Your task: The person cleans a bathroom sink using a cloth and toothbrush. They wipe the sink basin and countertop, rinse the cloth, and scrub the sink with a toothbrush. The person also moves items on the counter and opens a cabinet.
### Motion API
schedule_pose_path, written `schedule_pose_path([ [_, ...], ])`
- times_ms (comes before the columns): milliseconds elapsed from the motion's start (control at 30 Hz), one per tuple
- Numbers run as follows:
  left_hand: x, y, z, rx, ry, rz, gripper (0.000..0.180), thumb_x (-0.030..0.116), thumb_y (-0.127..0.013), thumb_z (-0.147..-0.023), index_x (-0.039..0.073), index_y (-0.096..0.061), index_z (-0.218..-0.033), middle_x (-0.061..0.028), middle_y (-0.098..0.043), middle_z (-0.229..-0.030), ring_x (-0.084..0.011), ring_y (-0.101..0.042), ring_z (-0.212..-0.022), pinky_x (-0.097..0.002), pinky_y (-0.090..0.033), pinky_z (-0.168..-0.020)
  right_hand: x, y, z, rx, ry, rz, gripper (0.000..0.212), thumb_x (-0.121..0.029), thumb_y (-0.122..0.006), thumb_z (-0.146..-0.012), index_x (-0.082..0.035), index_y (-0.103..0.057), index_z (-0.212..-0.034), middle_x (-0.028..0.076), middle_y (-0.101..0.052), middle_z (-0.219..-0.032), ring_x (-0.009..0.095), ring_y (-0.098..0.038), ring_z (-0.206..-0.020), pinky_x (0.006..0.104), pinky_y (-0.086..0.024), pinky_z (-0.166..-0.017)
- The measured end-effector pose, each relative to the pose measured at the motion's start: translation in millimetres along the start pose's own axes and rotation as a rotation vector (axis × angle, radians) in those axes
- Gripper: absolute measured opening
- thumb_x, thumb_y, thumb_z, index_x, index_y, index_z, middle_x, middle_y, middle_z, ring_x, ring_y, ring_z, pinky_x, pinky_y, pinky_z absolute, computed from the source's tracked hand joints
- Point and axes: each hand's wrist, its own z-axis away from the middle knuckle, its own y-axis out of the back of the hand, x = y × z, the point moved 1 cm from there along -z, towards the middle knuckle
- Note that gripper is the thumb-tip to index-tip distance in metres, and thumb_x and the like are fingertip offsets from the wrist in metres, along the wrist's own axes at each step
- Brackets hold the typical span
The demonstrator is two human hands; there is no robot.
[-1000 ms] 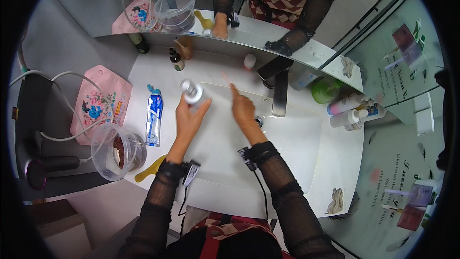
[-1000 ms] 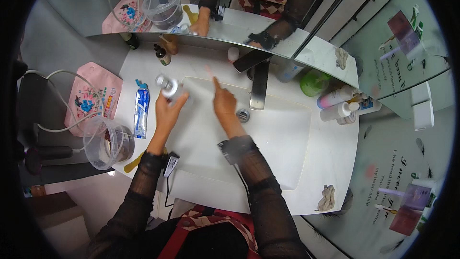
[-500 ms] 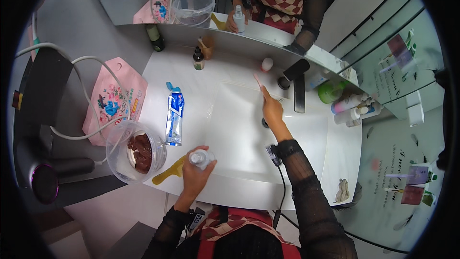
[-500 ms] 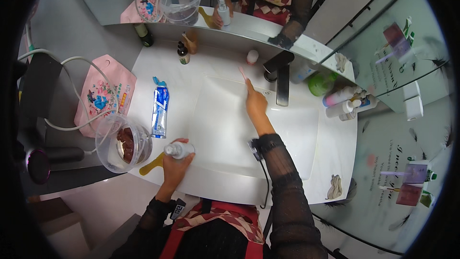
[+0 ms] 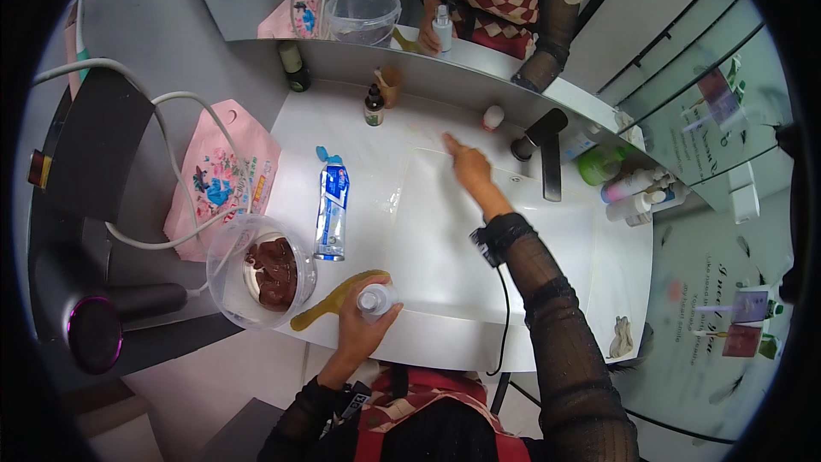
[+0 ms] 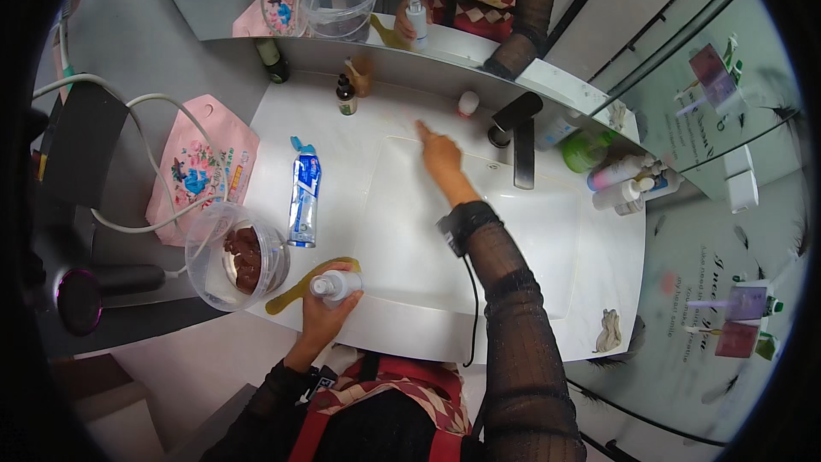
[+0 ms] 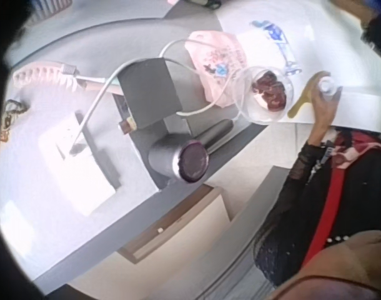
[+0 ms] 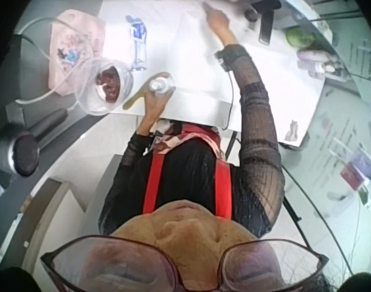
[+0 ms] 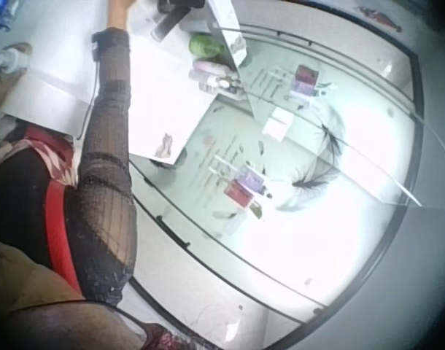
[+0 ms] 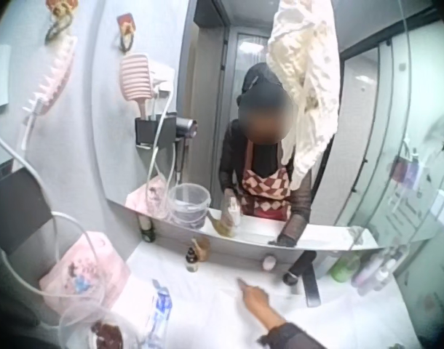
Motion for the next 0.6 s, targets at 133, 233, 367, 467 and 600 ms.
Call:
schedule_pose_path([
  [133, 4, 5, -1, 0.048, -0.059, 0.009, 0.046, 0.003, -0.075, -0.071, 0.005, -0.054, -0.112, -0.0096, -0.058, -0.11, -0.0227, -0.055, -0.103, -0.0342, -0.043, -0.091, -14, -2, -9, 0.08, -0.101, -0.134, 0.045, -0.013, -0.04, -0.09, -0.026, -0.047, -0.133, 0.02, -0.066, -0.094, 0.039, -0.064, -0.083, 0.0488, -0.051, -0.075],
  [233, 4, 5, 0, 0.033, -0.029, 0.032, 0.046, 0.003, -0.075, -0.071, 0.006, -0.054, -0.112, -0.0099, -0.058, -0.11, -0.0236, -0.056, -0.103, -0.0345, -0.043, -0.09, -18, -11, -13, -0.148, 0.0, -0.128, 0.046, -0.017, -0.04, -0.092, -0.031, -0.044, -0.135, 0.019, -0.065, -0.101, 0.039, -0.062, -0.091, 0.0487, -0.048, -0.083],
  [367, 2, 9, 4, 0.045, -0.093, -0.041, 0.046, 0.003, -0.075, -0.071, 0.006, -0.054, -0.112, -0.0103, -0.058, -0.109, -0.024, -0.056, -0.102, -0.0344, -0.044, -0.089, -8, -4, -14, -0.064, -0.115, -0.028, 0.044, -0.018, -0.04, -0.094, -0.034, -0.044, -0.134, 0.017, -0.065, -0.099, 0.036, -0.063, -0.091, 0.0475, -0.049, -0.079],
  [467, 1, 12, 7, 0.077, -0.085, -0.002, 0.046, 0.004, -0.075, -0.07, 0.005, -0.054, -0.111, -0.0101, -0.058, -0.108, -0.0242, -0.056, -0.102, -0.0343, -0.044, -0.089, -10, -4, -1, 0.044, -0.093, -0.095, 0.048, -0.013, -0.043, -0.091, -0.031, -0.043, -0.135, 0.018, -0.066, -0.09, 0.036, -0.064, -0.081, 0.0491, -0.05, -0.072],
  [600, -1, 11, 8, 0.088, -0.057, 0.019, 0.045, 0.005, -0.076, -0.071, 0.006, -0.055, -0.111, -0.0102, -0.059, -0.108, -0.0245, -0.057, -0.102, -0.0346, -0.044, -0.088, -27, -35, 36, -0.191, 0.192, -0.194, 0.046, -0.017, -0.045, -0.091, -0.032, -0.044, -0.135, 0.02, -0.065, -0.079, 0.039, -0.063, -0.07, 0.0504, -0.05, -0.068],
])
